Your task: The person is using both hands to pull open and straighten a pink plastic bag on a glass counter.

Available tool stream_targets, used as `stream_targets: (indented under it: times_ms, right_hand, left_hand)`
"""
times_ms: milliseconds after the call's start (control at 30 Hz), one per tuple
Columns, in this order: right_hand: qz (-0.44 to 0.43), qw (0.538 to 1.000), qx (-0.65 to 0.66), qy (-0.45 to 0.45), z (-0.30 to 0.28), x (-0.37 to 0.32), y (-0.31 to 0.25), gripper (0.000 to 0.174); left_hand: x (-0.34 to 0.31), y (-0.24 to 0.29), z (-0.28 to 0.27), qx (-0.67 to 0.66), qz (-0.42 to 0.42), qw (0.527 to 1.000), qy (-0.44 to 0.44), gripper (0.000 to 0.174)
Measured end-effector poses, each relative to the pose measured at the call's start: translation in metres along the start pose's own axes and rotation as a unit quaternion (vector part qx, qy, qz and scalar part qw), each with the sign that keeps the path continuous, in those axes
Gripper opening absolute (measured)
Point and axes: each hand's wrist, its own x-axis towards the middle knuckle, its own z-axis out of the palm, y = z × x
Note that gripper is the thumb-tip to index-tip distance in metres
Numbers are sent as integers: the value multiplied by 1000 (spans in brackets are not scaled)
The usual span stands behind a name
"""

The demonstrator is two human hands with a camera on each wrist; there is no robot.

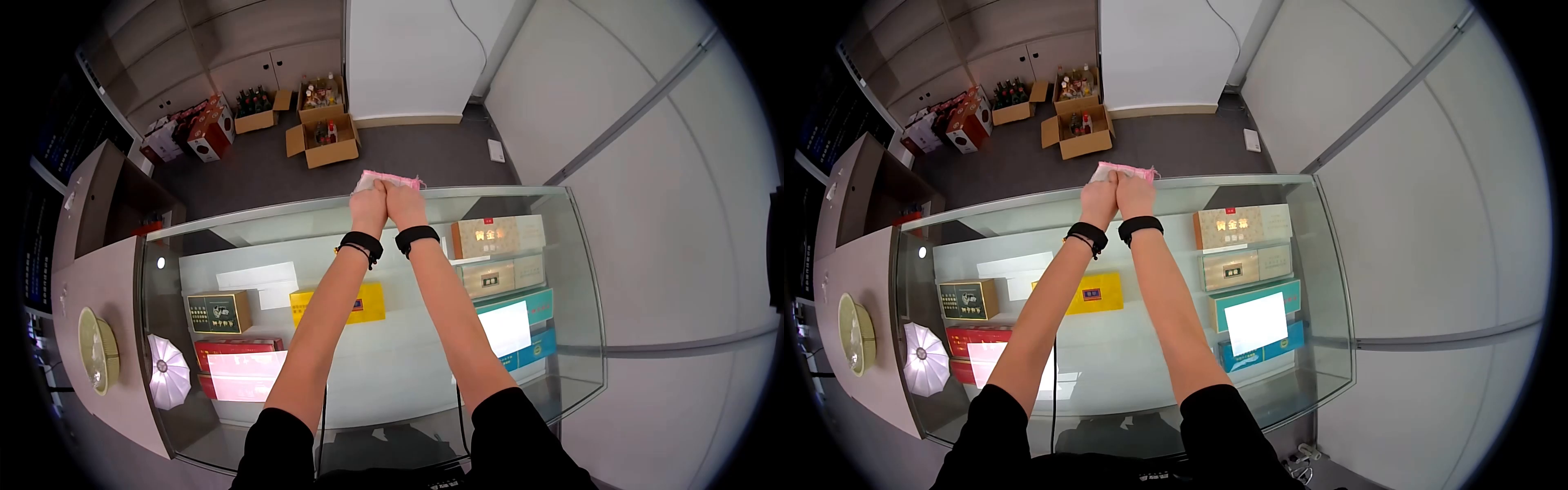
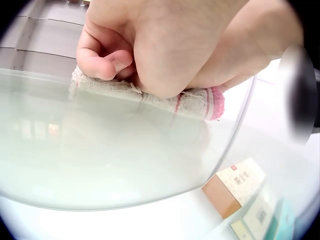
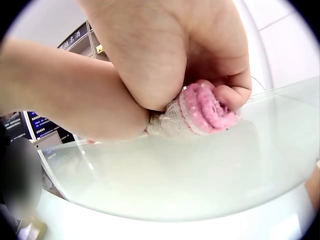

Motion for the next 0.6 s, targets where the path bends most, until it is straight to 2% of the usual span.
stream_targets:
  times_ms: [33,100,167,267,367,433,533,600]
  right_hand:
    - [-2,1000,5,3,-3,-1,-1,21]
    - [-16,1000,-4,-13,-8,-7,-1,22]
    - [2,998,-6,-62,-10,-16,-1,32]
    - [5,998,8,-55,-11,-43,4,36]
    - [-2,998,11,-69,-25,-81,6,39]
    - [-21,998,9,-63,-33,-116,9,43]
    - [-24,997,-5,-73,-45,-170,9,39]
    - [-74,996,21,-42,-52,-213,10,46]
  left_hand:
    - [-1,0,-4,0,-1,1000,7,20]
    - [-6,1,-16,-15,2,999,-32,19]
    - [-17,3,-20,-16,10,999,-27,33]
    - [-39,11,-18,-1,29,999,-19,40]
    - [-70,23,-27,-17,47,998,-29,43]
    - [-99,33,-46,-20,60,995,-74,44]
    - [-149,42,-65,-33,97,991,-83,48]
    - [-188,47,-80,-34,123,987,-93,50]
